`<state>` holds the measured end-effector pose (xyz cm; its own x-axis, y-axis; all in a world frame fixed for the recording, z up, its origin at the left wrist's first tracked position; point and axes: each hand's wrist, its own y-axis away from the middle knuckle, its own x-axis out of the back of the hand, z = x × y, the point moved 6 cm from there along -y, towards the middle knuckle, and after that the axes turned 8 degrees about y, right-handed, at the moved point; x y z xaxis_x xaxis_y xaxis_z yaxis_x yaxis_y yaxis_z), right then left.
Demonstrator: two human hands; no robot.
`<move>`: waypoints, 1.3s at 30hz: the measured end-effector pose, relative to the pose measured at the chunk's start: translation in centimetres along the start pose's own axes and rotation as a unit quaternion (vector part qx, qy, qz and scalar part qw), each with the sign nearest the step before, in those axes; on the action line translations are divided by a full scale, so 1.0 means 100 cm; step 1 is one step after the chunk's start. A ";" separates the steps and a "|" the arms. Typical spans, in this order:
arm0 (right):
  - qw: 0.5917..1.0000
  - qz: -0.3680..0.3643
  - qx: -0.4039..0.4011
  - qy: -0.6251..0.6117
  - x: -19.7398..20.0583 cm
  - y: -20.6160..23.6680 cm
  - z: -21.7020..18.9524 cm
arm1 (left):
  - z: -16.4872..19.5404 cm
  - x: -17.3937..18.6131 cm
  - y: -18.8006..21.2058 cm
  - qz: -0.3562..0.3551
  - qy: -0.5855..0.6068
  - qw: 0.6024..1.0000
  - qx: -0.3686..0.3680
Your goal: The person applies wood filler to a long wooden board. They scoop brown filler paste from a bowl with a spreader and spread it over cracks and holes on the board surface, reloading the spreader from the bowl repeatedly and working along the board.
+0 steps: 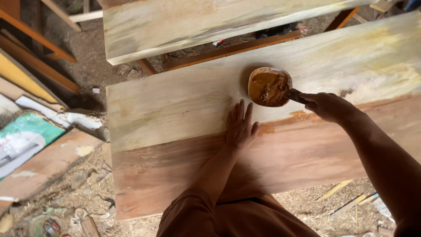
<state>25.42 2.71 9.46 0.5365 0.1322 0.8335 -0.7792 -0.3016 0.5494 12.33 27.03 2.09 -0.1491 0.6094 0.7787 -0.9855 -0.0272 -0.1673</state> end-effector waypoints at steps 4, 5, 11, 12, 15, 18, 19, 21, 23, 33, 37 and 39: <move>0.987 0.023 0.051 0.154 0.024 -0.027 -0.019 | 0.008 -0.002 0.000 -0.024 -0.034 0.999 0.012; 0.983 0.017 0.052 0.174 0.028 -0.034 -0.023 | 0.008 -0.003 0.000 -0.031 -0.046 0.998 0.012; 0.960 -0.004 0.076 0.269 0.048 -0.064 -0.044 | 0.012 -0.012 -0.003 -0.044 -0.101 0.994 -0.012; 0.958 -0.019 0.070 0.278 0.049 -0.067 -0.045 | 0.013 -0.012 -0.004 -0.042 -0.103 0.994 -0.013; 0.952 -0.031 0.080 0.294 0.050 -0.069 -0.049 | 0.015 -0.012 -0.003 -0.042 -0.098 0.994 -0.013; 0.945 -0.051 0.090 0.310 0.049 -0.067 -0.050 | 0.017 -0.010 -0.001 -0.041 -0.092 0.995 -0.015; 0.942 -0.065 0.091 0.317 0.048 -0.067 -0.049 | 0.017 -0.009 -0.001 -0.038 -0.087 0.995 -0.017; 0.945 -0.081 0.068 0.310 0.050 -0.068 -0.045 | 0.018 -0.007 -0.001 -0.036 -0.077 0.996 -0.015; 0.945 -0.076 0.066 0.312 0.052 -0.071 -0.044 | 0.019 -0.006 -0.001 -0.036 -0.071 0.997 -0.014; 0.930 -0.075 0.089 0.348 0.048 -0.097 -0.040 | 0.017 -0.010 0.001 -0.042 -0.062 0.997 -0.007; 0.938 -0.076 0.085 0.327 0.051 -0.094 -0.044 | 0.016 -0.014 0.000 -0.044 -0.065 0.997 -0.012; 0.933 -0.088 0.076 0.341 0.053 -0.091 -0.048 | 0.015 -0.015 -0.001 -0.045 -0.071 0.996 -0.012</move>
<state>33.79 10.67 9.13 0.2795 0.7467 0.6036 -0.6157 -0.3431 0.7094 12.49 24.90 1.81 -0.0727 0.4905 0.8684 -0.9933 0.0426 -0.1072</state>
